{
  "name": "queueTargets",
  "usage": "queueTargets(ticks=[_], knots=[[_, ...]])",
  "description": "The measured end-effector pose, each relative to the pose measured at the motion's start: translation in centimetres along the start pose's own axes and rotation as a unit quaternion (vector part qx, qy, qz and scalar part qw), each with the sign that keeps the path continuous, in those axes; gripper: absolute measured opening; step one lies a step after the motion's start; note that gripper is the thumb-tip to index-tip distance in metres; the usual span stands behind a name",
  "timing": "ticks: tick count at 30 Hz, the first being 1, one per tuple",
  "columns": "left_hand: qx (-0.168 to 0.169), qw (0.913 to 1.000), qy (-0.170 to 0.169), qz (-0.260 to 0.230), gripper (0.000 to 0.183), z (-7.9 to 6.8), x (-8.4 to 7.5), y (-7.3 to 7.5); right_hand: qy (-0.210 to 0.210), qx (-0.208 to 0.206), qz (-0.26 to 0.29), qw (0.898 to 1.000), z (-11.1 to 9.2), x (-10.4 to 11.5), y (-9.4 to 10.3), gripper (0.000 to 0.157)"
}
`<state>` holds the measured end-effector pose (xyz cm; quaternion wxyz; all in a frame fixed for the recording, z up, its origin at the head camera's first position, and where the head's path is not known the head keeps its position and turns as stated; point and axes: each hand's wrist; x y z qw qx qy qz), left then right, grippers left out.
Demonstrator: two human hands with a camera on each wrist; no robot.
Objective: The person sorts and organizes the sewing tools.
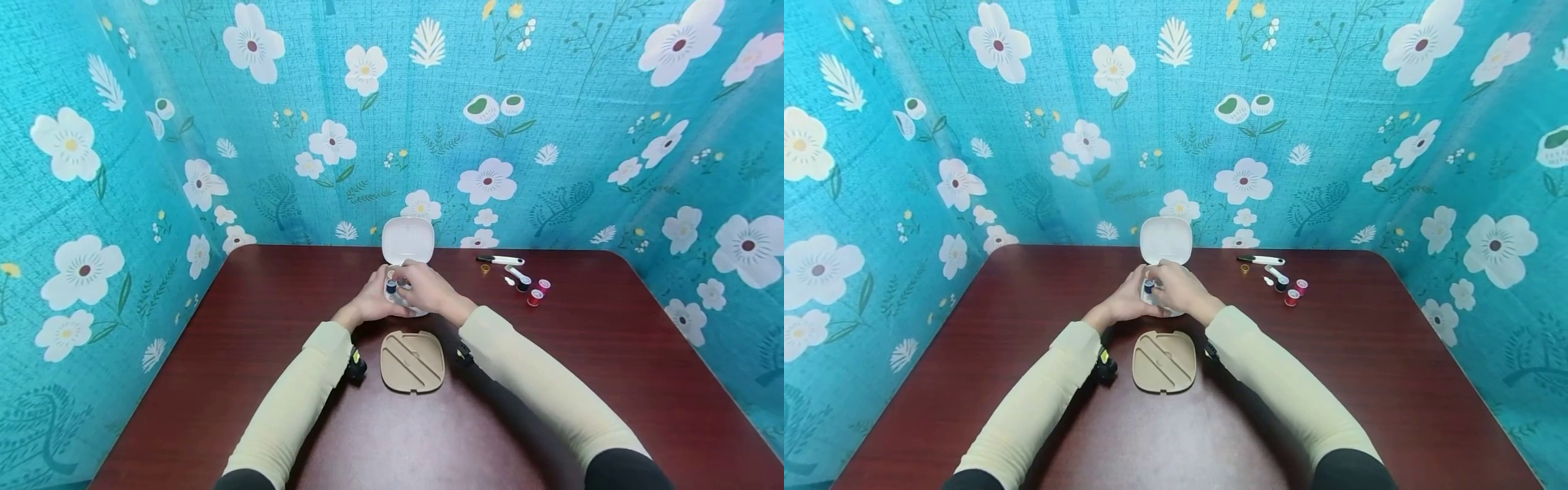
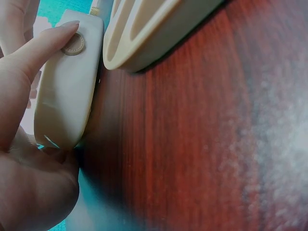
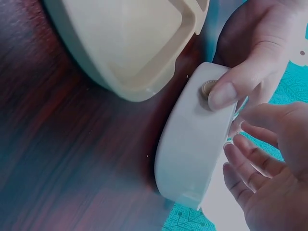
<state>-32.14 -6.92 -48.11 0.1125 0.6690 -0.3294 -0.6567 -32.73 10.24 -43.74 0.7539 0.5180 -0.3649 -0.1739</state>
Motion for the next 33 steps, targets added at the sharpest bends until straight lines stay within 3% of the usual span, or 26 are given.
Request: queueTargets(ticks=[7,14,33], knots=[[-0.002,1.0,-0.002,-0.008,0.114,-0.1,-0.1,0.1,0.001,-0.012,0.013,1.0,-0.9,-0.4,0.5,0.025],[-0.003,1.0,-0.001,0.002,0.116,0.0,0.1,0.0,-0.024,-0.008,0.029,0.999,-1.8,-0.8,0.9,0.027],[-0.008,0.9999,-0.004,-0.01,0.117,0.1,0.0,-0.1,-0.043,-0.021,0.014,0.999,-3.6,-1.8,1.3,0.028]])
Point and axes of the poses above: each hand's wrist, its own z-axis towards the middle knuckle, its own y-axis out of the back of the hand, x = y × z, and after that the axes turned 5 degrees about y, right-handed
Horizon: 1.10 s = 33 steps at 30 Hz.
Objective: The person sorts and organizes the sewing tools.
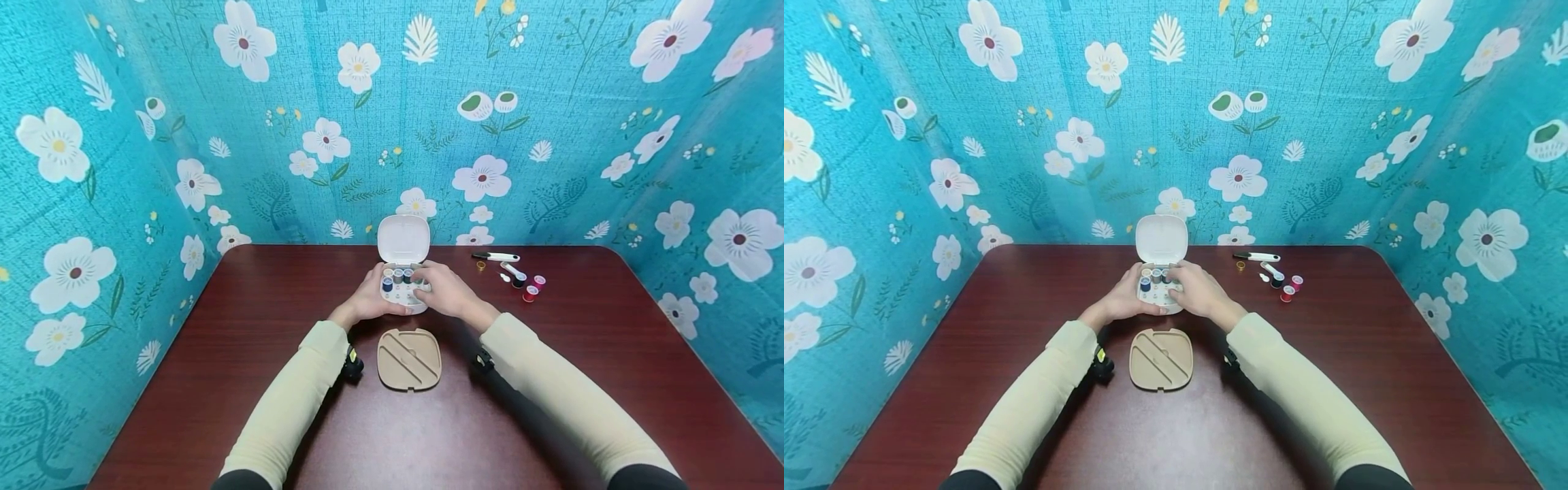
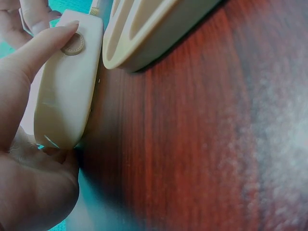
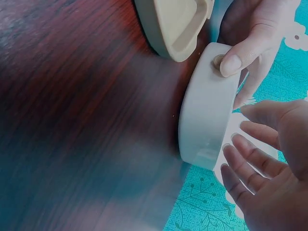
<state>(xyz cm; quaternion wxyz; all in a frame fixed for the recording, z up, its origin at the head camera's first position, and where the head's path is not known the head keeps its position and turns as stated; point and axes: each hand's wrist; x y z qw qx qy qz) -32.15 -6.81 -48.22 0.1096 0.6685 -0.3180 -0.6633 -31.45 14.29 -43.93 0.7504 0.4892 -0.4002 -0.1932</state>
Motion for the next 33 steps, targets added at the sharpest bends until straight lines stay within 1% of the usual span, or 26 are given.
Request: queueTargets(ticks=[5,13,21,33], knots=[[-0.003,1.0,-0.002,0.001,0.117,0.1,0.1,-0.1,-0.003,0.0,-0.005,1.0,-0.4,-0.2,0.1,0.027],[-0.004,1.0,-0.005,0.002,0.116,0.1,0.1,-0.1,-0.008,-0.008,0.014,1.0,-1.1,-0.7,0.3,0.028],[0.007,0.9999,-0.005,0.008,0.113,0.0,0.0,0.0,-0.012,-0.014,0.012,1.0,-1.6,-1.0,0.4,0.026],[0.004,0.9999,-0.008,0.006,0.114,0.2,0.2,0.0,-0.025,-0.015,0.008,1.0,-2.3,-1.6,0.4,0.025]])
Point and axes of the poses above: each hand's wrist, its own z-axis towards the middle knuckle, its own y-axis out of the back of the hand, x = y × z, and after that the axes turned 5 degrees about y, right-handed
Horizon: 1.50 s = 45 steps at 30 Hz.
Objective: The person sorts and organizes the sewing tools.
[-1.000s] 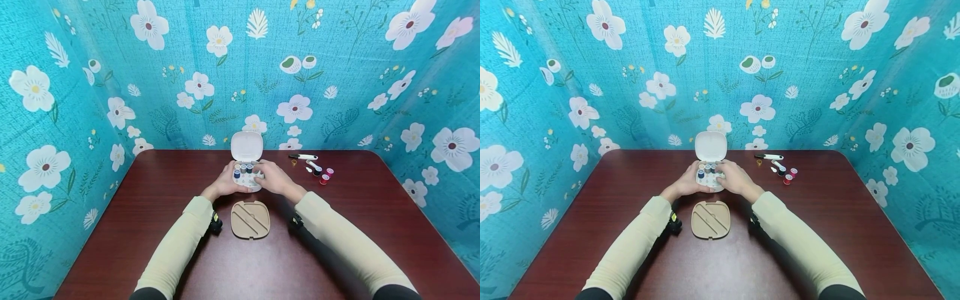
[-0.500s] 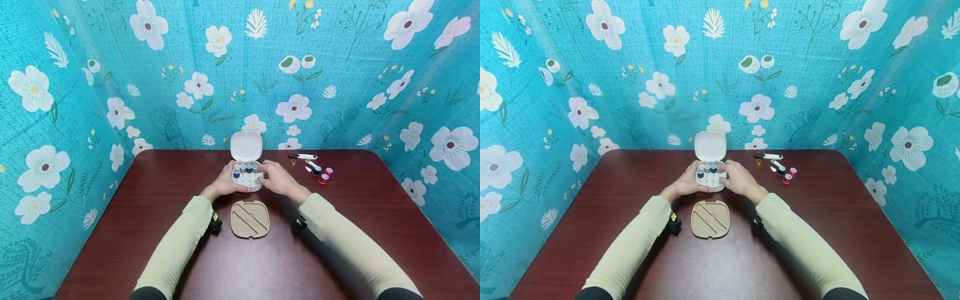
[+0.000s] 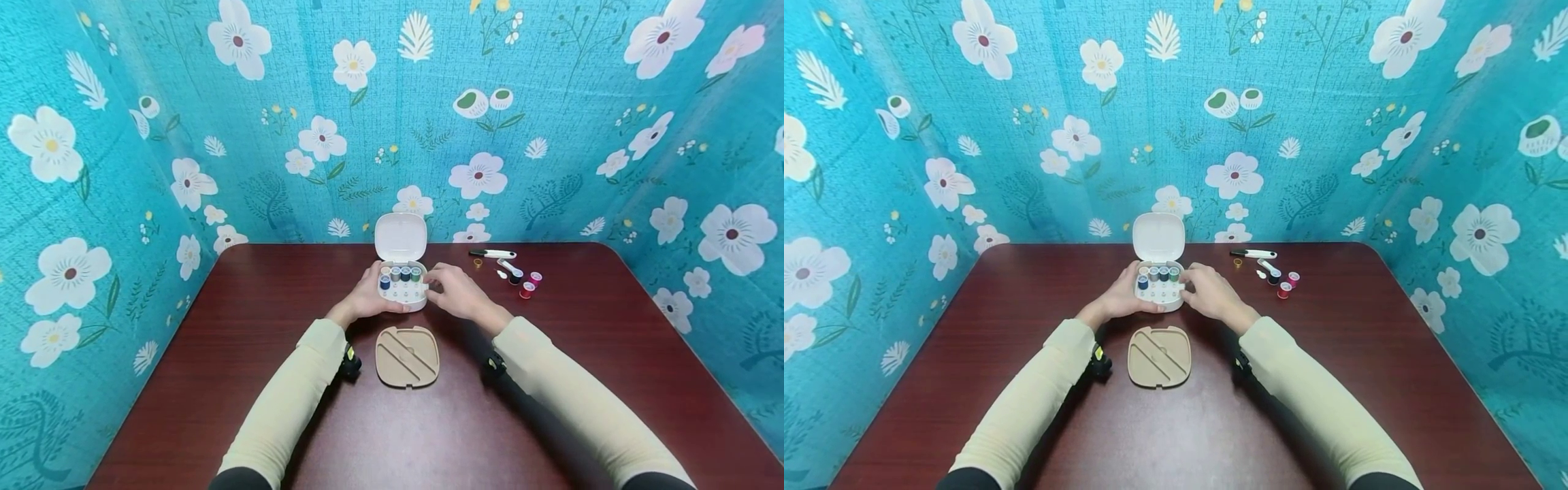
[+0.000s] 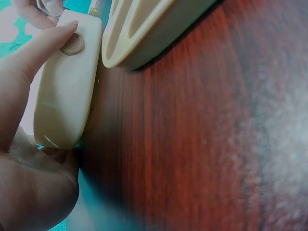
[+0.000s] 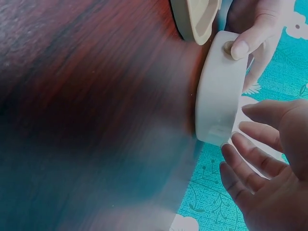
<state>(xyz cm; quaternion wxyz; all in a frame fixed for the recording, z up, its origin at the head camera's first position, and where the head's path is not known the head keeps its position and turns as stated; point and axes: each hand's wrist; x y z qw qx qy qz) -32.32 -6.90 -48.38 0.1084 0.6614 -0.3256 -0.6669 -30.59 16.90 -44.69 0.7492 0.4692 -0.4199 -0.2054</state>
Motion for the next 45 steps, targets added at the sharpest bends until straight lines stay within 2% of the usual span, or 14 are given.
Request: queueTargets(ticks=[12,19,26,36,45], knots=[[-0.002,1.0,0.001,0.006,0.117,0.1,0.0,0.0,0.003,-0.017,-0.011,1.0,-1.1,-0.7,0.0,0.02],[-0.005,0.9999,0.009,0.008,0.118,0.0,-0.1,-0.1,-0.014,-0.013,-0.008,1.0,-2.1,-1.4,0.2,0.017],[-0.011,0.9999,0.008,-0.001,0.116,0.1,0.0,-0.2,-0.033,-0.007,-0.003,0.999,-3.1,-2.0,0.7,0.022],[-0.003,0.9998,0.015,0.013,0.118,0.0,0.0,-0.2,-0.066,-0.006,-0.012,0.998,-4.7,-2.9,1.6,0.026],[-0.003,0.9999,0.014,0.009,0.117,-0.1,-0.1,-0.2,-0.064,-0.021,-0.018,0.998,-6.0,-3.6,2.5,0.025]])
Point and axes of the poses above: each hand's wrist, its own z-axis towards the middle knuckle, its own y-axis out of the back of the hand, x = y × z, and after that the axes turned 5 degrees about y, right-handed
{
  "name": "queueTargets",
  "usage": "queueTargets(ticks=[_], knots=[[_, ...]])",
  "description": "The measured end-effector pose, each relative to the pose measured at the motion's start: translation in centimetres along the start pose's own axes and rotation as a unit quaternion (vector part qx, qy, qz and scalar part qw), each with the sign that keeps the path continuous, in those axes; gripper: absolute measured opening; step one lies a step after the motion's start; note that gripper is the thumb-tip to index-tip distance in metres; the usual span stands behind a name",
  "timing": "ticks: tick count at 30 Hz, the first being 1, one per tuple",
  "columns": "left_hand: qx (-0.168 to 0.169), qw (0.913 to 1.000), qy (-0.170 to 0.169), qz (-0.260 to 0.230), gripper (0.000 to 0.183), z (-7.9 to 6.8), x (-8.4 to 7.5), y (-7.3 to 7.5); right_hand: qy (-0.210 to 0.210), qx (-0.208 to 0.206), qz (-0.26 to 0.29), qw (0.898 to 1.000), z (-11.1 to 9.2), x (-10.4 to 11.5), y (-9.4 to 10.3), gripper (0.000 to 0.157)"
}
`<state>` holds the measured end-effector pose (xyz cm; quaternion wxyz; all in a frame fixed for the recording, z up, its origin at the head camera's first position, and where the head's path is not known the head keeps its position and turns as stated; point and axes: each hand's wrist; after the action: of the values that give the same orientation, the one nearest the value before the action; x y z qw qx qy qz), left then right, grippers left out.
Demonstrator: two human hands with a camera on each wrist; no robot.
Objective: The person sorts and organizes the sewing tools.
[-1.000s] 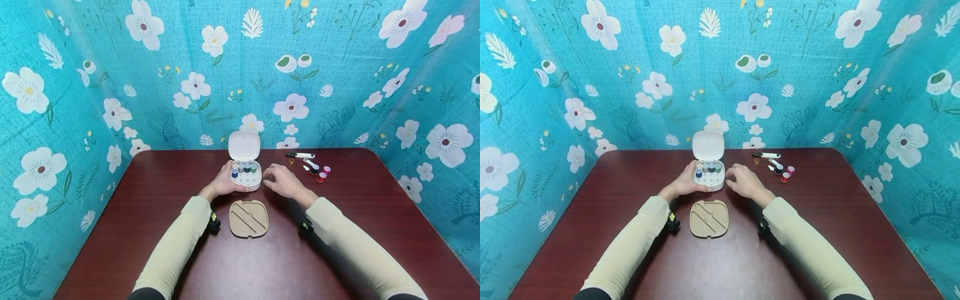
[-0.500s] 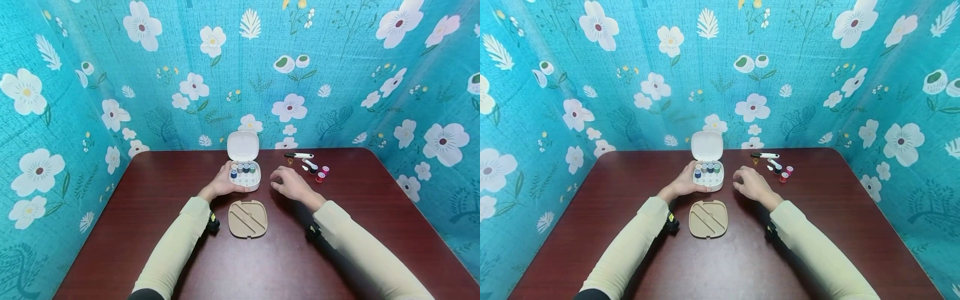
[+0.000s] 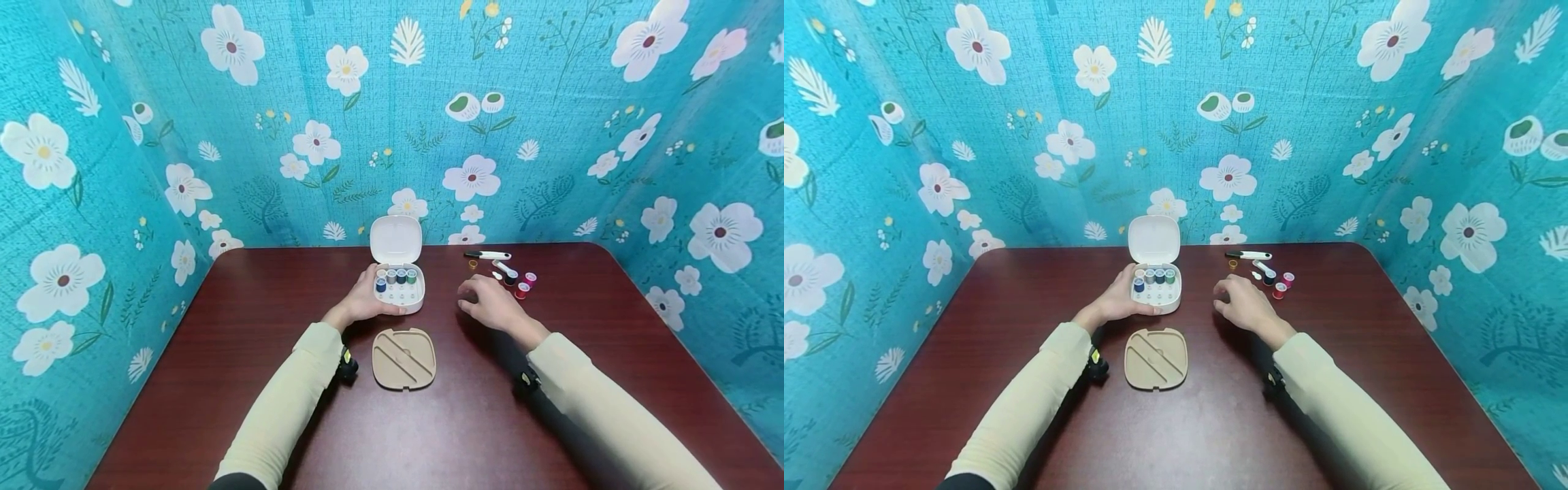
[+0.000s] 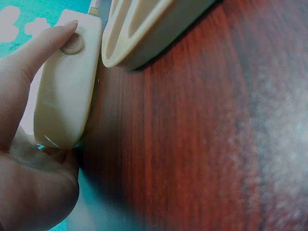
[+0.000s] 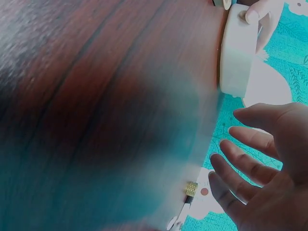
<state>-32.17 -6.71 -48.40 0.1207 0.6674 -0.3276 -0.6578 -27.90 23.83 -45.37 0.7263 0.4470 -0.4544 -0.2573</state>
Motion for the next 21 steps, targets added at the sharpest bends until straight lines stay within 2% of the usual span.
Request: queueTargets(ticks=[7,21], knots=[[0.003,1.0,0.002,0.006,0.121,0.0,-0.1,0.0,-0.029,0.01,-0.01,0.999,-1.0,-0.7,1.0,0.03],[0.002,1.0,0.004,0.001,0.116,-0.2,-0.2,0.1,-0.101,0.023,-0.013,0.995,-3.1,-2.6,2.9,0.027]])
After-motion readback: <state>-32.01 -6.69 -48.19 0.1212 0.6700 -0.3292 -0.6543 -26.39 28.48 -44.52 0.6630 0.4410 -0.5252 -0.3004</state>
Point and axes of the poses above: each hand's wrist, its own z-axis towards the middle knuckle, its own y-axis out of the back of the hand, x = y × z, and after that the axes turned 5 degrees about y, right-handed
